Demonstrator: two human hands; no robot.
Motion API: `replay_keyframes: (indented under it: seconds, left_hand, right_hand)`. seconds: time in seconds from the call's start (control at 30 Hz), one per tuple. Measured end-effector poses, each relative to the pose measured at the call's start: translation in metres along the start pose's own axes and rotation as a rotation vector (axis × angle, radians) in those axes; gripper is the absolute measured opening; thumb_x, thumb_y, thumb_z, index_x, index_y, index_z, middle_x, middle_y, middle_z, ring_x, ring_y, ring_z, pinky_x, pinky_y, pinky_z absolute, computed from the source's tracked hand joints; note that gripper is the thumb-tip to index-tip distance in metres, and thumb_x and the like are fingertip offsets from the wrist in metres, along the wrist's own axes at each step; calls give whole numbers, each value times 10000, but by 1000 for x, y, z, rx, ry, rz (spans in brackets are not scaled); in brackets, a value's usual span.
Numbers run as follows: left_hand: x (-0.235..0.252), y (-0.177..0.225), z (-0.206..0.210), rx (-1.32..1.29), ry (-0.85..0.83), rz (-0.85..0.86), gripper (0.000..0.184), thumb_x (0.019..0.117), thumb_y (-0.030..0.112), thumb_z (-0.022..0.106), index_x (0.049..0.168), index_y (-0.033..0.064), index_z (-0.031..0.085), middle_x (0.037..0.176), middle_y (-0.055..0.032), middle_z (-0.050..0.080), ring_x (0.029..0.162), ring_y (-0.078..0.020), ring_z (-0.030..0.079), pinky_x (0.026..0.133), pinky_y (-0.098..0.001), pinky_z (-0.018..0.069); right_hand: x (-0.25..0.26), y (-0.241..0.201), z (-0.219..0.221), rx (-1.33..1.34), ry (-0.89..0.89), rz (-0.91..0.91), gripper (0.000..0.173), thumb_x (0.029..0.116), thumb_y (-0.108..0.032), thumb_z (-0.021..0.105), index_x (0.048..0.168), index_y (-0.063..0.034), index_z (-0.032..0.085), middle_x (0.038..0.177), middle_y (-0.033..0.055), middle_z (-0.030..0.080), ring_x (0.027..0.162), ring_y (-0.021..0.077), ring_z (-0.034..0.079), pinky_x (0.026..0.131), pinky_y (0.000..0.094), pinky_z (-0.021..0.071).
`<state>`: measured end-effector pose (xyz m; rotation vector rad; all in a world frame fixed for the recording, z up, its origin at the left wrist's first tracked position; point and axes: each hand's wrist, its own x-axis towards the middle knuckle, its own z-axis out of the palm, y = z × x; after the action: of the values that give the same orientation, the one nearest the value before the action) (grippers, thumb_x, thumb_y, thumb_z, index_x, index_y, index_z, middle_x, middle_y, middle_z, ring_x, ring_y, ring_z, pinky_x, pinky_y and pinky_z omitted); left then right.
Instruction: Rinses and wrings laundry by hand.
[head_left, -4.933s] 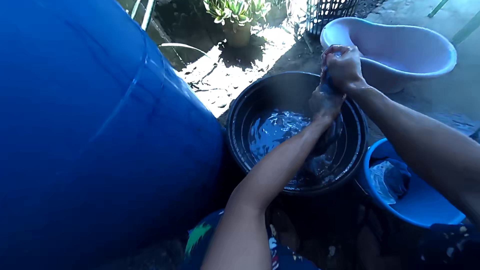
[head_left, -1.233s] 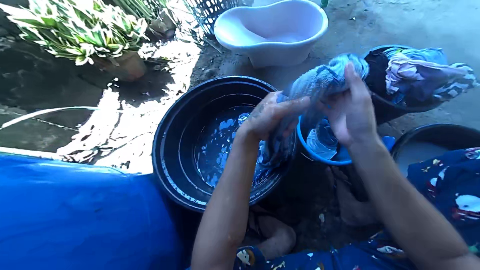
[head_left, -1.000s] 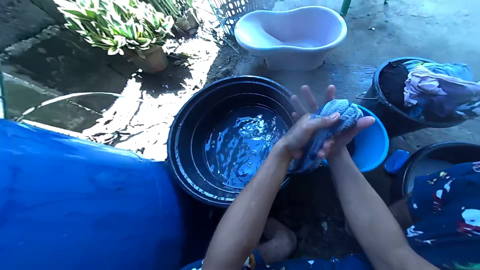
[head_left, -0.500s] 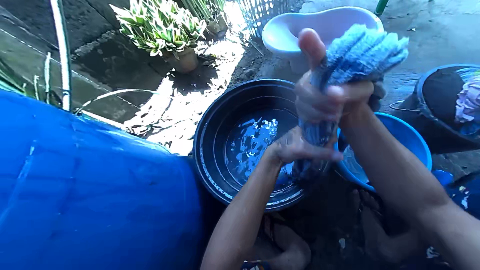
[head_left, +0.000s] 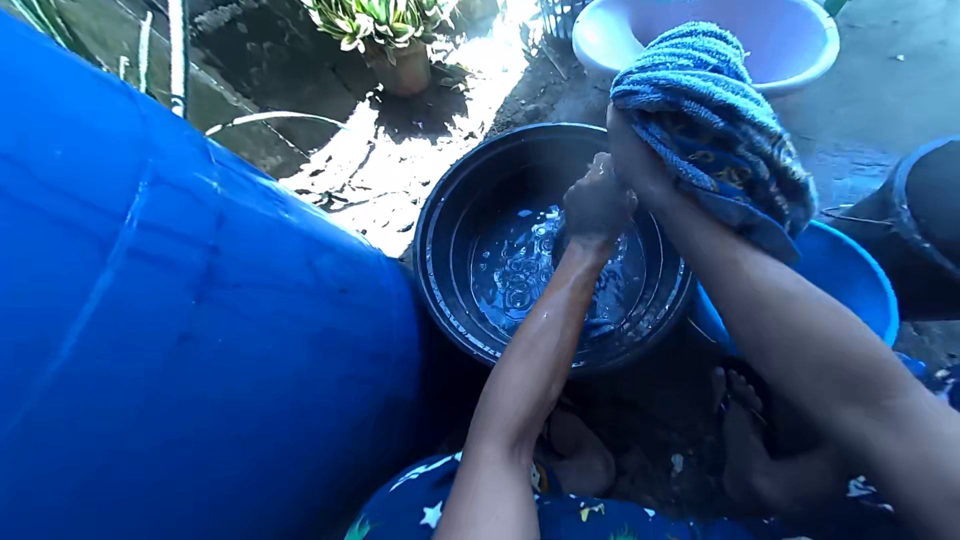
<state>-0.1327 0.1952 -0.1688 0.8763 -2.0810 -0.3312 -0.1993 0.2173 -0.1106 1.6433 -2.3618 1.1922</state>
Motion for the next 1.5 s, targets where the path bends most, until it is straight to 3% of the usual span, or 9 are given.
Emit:
replay_keyframes:
  seconds: [0.1, 0.17, 0.23, 0.63, 0.73, 0.87, 1.1, 1.27, 1.5]
  left_hand:
    - [-1, -2, -10, -182, -153, -80, 242, 875, 162, 724, 1054, 1, 702, 916, -163, 748, 797, -327, 739, 712, -536, 584]
    - [4, -7, -32, -570, -445, -87, 281, 911, 216, 731, 1084, -1, 685, 890, -118, 721, 764, -222, 708, 733, -427, 604]
    - [3, -18, -46, -1041, -776, -68, 398, 869, 301, 748, 1125, 11, 651, 918, -72, 729, 833, -159, 708, 802, -365, 608]
    - [-6, 6, -40, -978, -1205, -5, 113, 870, 143, 718, 904, 44, 675, 608, -6, 628, 511, -79, 600, 522, -242, 541]
    - [-12, 8, -32, -1208, -1074, -125, 89, 852, 138, 684, 873, 63, 641, 562, -19, 570, 460, -106, 556, 481, -261, 517]
    - [-15, 25, -24, -1563, -1145, -257, 96, 879, 155, 639, 799, 127, 595, 538, 28, 508, 444, -98, 535, 465, -281, 518]
    - [-66, 17, 5, -1905, -1647, -129, 511, 896, 495, 732, 1173, 67, 691, 993, -83, 764, 850, -189, 751, 768, -350, 634]
    - [-56, 23, -4, -1550, -1560, -97, 165, 868, 207, 748, 940, 96, 650, 759, 7, 704, 648, -112, 690, 625, -287, 605]
    - [-36, 26, 0, -405, -789, -49, 213, 871, 213, 773, 967, 28, 729, 879, -117, 725, 852, -233, 706, 792, -487, 568]
  right_hand:
    - [3, -22, -20, 123, -111, 127, 394, 1113, -199, 397, 1406, 10, 556, 1360, 174, 623, 1297, 166, 565, 1114, 319, 408]
    - [13, -10, -31, 544, -107, 25, 92, 1013, -111, 508, 1054, -107, 591, 735, -13, 543, 614, 24, 530, 576, 177, 473]
    - [20, 1, -54, 1048, -374, -49, 149, 943, -73, 508, 1033, -155, 595, 579, -86, 464, 440, 34, 458, 437, 214, 461]
    - [-35, 55, -135, 1122, -203, -196, 254, 905, -131, 565, 1145, -163, 640, 615, -95, 546, 523, 66, 553, 570, 288, 543]
    - [-56, 84, -118, 1245, 21, -181, 542, 951, -481, 645, 1365, -141, 567, 1019, -26, 713, 956, 146, 695, 912, 377, 585]
    - [-98, 88, -36, 1633, -149, -141, 1242, 622, -930, 627, 1610, -236, 336, 1572, 75, 489, 1426, 311, 491, 1115, 490, 486]
    - [-80, 86, -30, 2162, -335, -552, 419, 868, -504, 703, 982, -101, 708, 782, 35, 700, 757, 201, 706, 759, 412, 593]
    - [-63, 86, -36, 2174, -524, -643, 654, 1004, -438, 586, 1602, -318, 352, 711, -4, 710, 532, 68, 643, 557, 213, 567]
    - [-43, 81, -57, 1429, -359, 127, 380, 943, -105, 593, 1312, -192, 592, 532, -123, 472, 408, 4, 448, 429, 193, 450]
